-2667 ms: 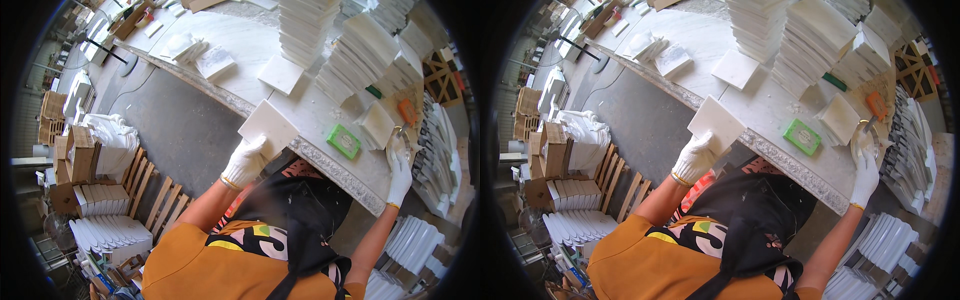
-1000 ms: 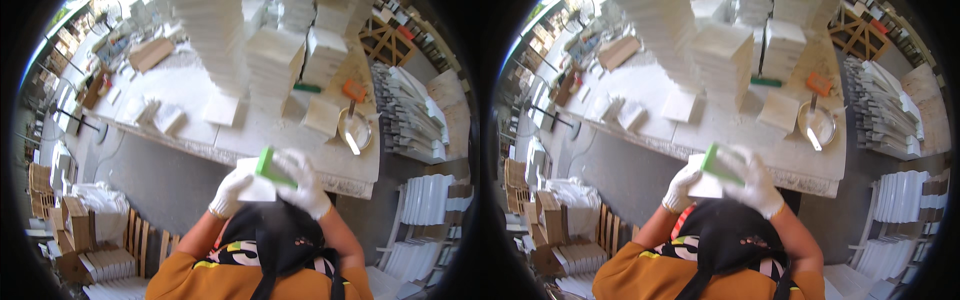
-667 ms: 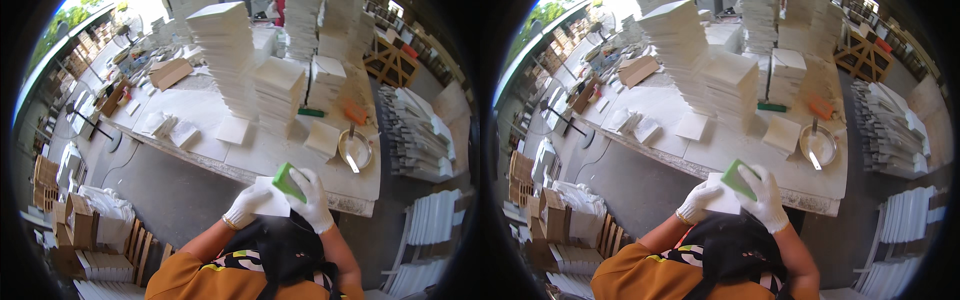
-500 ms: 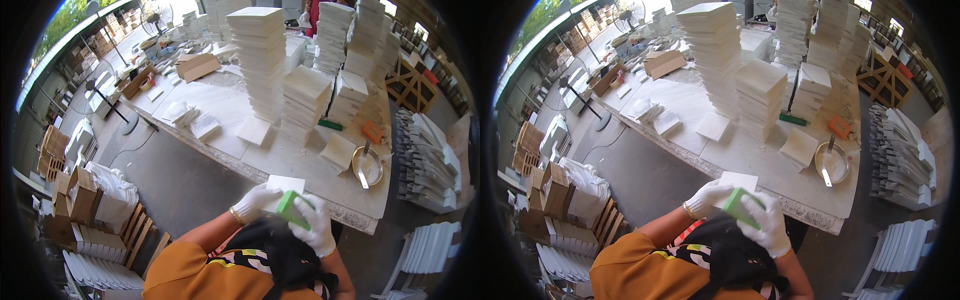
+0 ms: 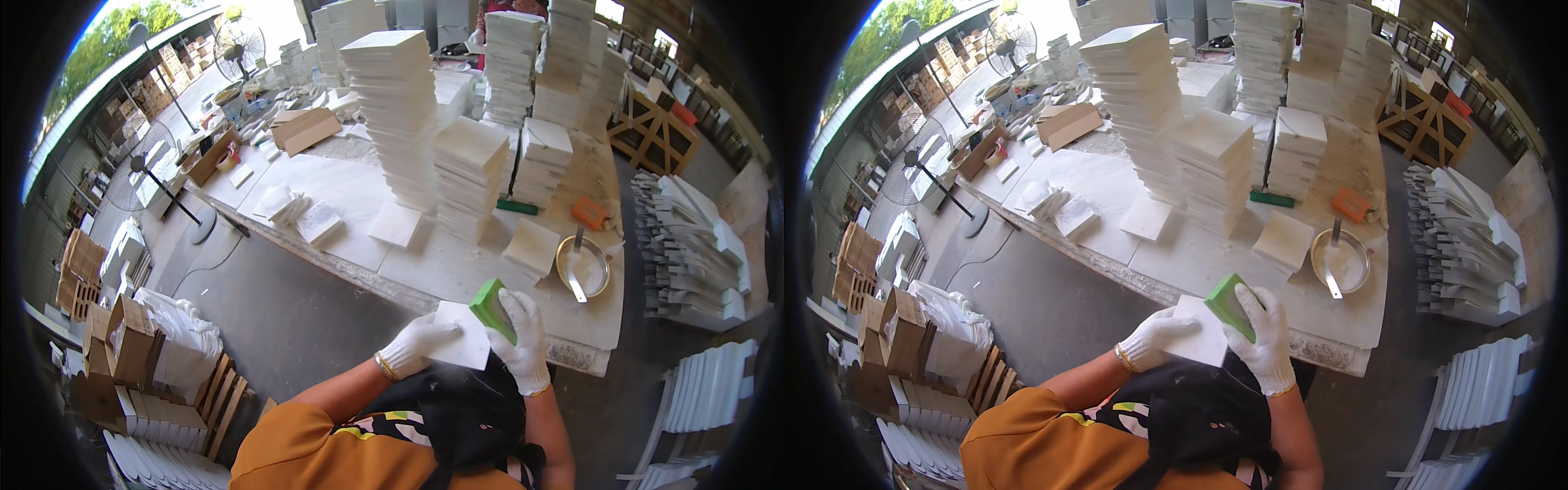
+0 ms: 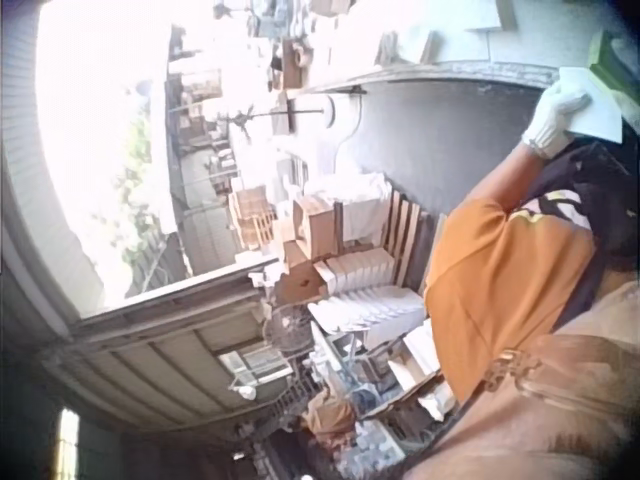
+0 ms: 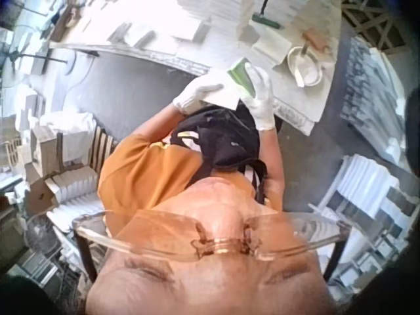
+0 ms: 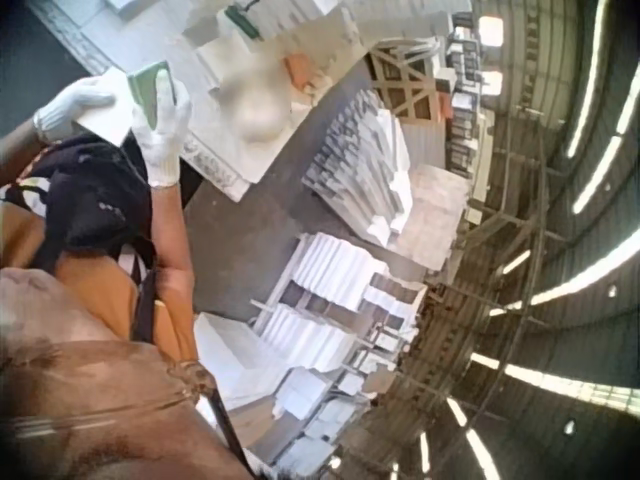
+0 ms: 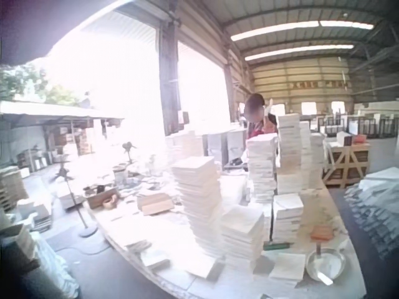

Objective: The person repeatedly picks up small white square tiles, applies a white paste to the edges using a metal spatula, and smooths the edges with a green sanding block. The person stacks the finished tiles on the table.

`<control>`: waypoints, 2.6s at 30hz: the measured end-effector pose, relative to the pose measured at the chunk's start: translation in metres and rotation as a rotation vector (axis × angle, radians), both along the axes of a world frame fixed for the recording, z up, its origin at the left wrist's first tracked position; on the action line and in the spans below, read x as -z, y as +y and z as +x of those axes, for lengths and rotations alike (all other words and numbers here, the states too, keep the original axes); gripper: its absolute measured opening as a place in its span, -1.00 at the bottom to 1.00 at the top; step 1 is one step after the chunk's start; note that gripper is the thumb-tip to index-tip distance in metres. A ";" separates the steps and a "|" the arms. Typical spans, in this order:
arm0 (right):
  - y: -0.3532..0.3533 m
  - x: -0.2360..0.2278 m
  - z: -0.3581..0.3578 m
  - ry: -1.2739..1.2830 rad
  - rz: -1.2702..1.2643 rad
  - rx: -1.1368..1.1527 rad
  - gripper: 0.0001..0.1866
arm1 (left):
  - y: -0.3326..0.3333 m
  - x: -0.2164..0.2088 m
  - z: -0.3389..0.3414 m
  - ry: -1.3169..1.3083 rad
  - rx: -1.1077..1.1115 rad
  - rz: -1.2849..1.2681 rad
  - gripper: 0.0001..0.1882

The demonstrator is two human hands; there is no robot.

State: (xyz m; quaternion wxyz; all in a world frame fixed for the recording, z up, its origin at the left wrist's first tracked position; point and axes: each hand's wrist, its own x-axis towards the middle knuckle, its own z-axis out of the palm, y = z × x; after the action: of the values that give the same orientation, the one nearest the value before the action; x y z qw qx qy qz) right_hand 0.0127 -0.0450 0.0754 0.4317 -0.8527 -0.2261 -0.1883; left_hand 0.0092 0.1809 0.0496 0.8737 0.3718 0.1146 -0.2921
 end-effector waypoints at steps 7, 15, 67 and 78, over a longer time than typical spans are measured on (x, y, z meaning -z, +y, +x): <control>0.012 -0.006 -0.021 -0.008 0.034 -0.129 -0.33 | 0.013 -0.003 0.012 -0.045 0.020 0.129 -0.72; 0.020 -0.015 -0.030 -0.059 -0.108 -0.207 -0.31 | 0.017 -0.007 0.008 -0.073 -0.079 0.061 -0.67; 0.005 0.043 0.060 0.050 -0.269 0.228 -0.38 | 0.106 0.051 0.209 -0.902 -0.028 2.011 0.03; -0.081 0.008 0.139 0.206 -0.716 0.334 0.04 | 0.044 0.021 0.136 -1.170 -0.256 1.636 -0.28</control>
State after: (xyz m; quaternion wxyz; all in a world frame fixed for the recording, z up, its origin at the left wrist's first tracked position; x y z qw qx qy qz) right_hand 0.1521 -0.1257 0.0670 0.0916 -0.9885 -0.0912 -0.0788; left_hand 0.1455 0.2250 0.0288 0.2944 0.9258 -0.1275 0.2000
